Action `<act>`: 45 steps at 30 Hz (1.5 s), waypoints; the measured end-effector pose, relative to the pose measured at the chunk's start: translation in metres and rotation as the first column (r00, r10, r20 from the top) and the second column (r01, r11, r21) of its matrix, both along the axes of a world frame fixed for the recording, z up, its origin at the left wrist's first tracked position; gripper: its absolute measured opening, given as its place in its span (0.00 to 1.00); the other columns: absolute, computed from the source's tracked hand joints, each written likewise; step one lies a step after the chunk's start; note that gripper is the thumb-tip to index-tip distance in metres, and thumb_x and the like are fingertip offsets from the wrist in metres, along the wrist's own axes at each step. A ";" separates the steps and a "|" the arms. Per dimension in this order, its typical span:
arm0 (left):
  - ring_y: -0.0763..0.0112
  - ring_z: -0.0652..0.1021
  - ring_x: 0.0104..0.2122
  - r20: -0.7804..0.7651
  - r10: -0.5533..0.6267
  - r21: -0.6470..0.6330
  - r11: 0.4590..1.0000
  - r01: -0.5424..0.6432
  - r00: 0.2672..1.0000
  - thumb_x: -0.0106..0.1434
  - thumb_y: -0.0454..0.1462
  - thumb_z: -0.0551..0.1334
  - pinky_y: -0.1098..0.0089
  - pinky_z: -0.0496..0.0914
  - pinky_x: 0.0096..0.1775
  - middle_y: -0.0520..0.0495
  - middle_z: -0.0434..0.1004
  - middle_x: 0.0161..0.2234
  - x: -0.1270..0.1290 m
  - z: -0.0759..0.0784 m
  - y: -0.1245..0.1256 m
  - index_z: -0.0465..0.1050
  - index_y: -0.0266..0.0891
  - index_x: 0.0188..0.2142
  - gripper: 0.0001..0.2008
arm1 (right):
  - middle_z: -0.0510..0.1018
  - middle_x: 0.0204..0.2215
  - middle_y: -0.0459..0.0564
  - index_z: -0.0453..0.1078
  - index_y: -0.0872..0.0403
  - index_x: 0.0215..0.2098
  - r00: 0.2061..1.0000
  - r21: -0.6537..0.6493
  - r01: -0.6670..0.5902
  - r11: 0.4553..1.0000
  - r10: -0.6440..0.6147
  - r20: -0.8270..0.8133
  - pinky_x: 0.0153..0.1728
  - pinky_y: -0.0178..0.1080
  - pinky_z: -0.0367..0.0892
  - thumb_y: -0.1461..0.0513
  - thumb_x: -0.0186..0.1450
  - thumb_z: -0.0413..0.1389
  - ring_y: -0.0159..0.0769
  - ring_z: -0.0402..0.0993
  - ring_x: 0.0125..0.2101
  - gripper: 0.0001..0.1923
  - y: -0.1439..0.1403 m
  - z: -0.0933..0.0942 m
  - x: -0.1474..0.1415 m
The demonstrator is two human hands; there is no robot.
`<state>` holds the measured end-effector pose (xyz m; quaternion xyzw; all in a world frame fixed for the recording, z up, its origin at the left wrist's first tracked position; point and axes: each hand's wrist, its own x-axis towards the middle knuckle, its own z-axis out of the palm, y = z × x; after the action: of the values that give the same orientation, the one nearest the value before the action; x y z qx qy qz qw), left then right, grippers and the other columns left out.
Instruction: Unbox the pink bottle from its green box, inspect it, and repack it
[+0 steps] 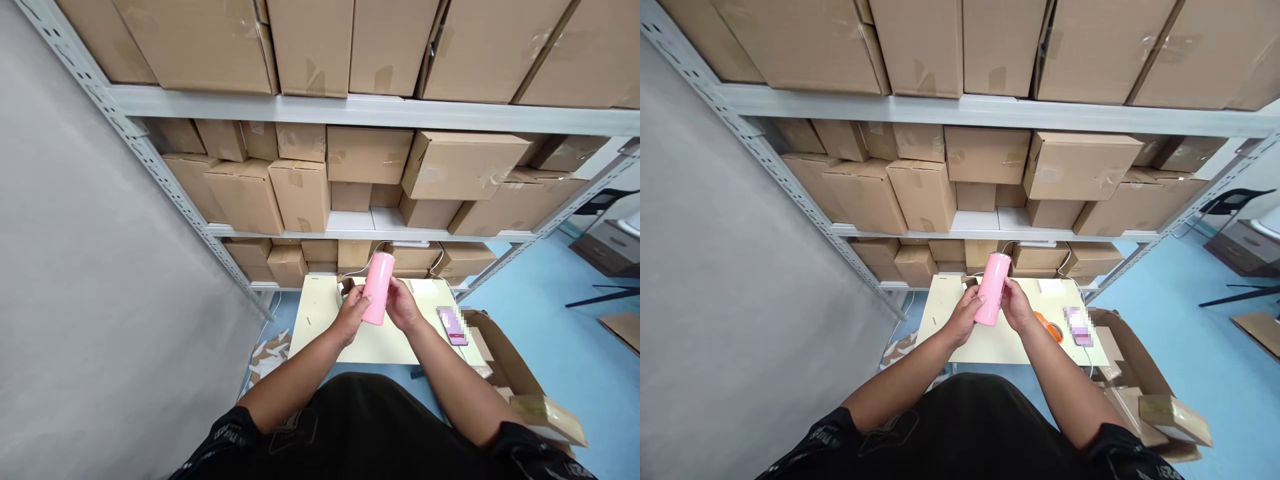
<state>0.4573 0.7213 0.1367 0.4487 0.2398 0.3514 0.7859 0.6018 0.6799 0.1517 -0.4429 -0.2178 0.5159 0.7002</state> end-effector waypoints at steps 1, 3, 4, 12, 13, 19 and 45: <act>0.56 0.79 0.50 -0.009 -0.018 -0.026 0.999 0.018 1.000 0.60 0.51 0.71 0.60 0.72 0.51 0.42 0.81 0.48 -0.001 -0.001 0.001 0.73 0.38 0.51 0.27 | 0.81 0.27 0.47 0.74 0.49 0.34 0.999 -0.016 -0.035 0.999 0.035 -0.017 0.34 0.46 0.72 0.40 0.59 0.63 0.48 0.79 0.34 0.23 0.000 0.001 -0.001; 0.55 0.80 0.47 -0.034 -0.068 -0.099 0.993 0.064 0.997 0.62 0.53 0.69 0.58 0.74 0.48 0.42 0.81 0.47 -0.002 -0.005 0.004 0.74 0.38 0.52 0.26 | 0.82 0.28 0.49 0.75 0.50 0.35 0.998 -0.055 -0.054 0.997 0.052 -0.037 0.36 0.48 0.74 0.39 0.58 0.63 0.51 0.81 0.37 0.24 0.002 0.001 -0.003; 0.55 0.80 0.46 -0.043 -0.102 -0.140 0.986 0.095 0.994 0.63 0.54 0.67 0.57 0.75 0.46 0.41 0.82 0.46 -0.002 -0.006 0.005 0.74 0.38 0.52 0.27 | 0.82 0.29 0.49 0.74 0.50 0.36 0.999 -0.075 -0.032 0.997 0.029 -0.038 0.37 0.49 0.75 0.40 0.58 0.64 0.51 0.81 0.37 0.24 0.003 0.001 -0.004; 0.56 0.80 0.47 -0.098 -0.213 -0.079 0.975 0.206 0.972 0.56 0.54 0.76 0.56 0.75 0.49 0.39 0.80 0.48 -0.003 -0.004 0.011 0.74 0.37 0.53 0.33 | 0.77 0.25 0.42 0.67 0.49 0.33 0.993 -0.169 0.113 0.979 -0.118 -0.019 0.34 0.45 0.75 0.45 0.48 0.77 0.40 0.76 0.27 0.29 0.010 -0.005 -0.008; 0.56 0.80 0.48 -0.096 -0.200 -0.069 0.979 0.194 0.975 0.55 0.52 0.77 0.56 0.74 0.51 0.40 0.80 0.48 -0.002 -0.003 0.011 0.73 0.37 0.52 0.33 | 0.77 0.25 0.42 0.67 0.48 0.33 0.993 -0.163 0.110 0.980 -0.115 -0.022 0.33 0.45 0.75 0.45 0.49 0.76 0.40 0.76 0.27 0.29 0.010 -0.005 -0.008; 0.54 0.81 0.45 -0.049 -0.177 -0.195 0.967 0.165 0.983 0.60 0.49 0.67 0.56 0.74 0.48 0.40 0.83 0.44 0.000 -0.002 0.012 0.74 0.36 0.53 0.26 | 0.76 0.24 0.45 0.71 0.48 0.35 0.995 -0.102 -0.046 0.994 0.036 -0.094 0.24 0.42 0.69 0.41 0.60 0.61 0.41 0.72 0.25 0.21 0.004 -0.001 0.001; 0.47 0.81 0.51 0.081 -0.183 -0.219 0.956 0.196 0.980 0.61 0.52 0.65 0.50 0.74 0.54 0.35 0.81 0.50 -0.001 -0.011 -0.001 0.73 0.34 0.51 0.27 | 0.73 0.25 0.42 0.72 0.50 0.38 0.993 0.001 -0.056 0.998 0.055 0.108 0.21 0.37 0.60 0.49 0.58 0.66 0.35 0.66 0.23 0.17 -0.011 0.006 -0.006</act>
<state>0.4561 0.7202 0.1253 0.3667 0.2105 0.2581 0.8687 0.5962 0.6686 0.1577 -0.4627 -0.2686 0.5100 0.6736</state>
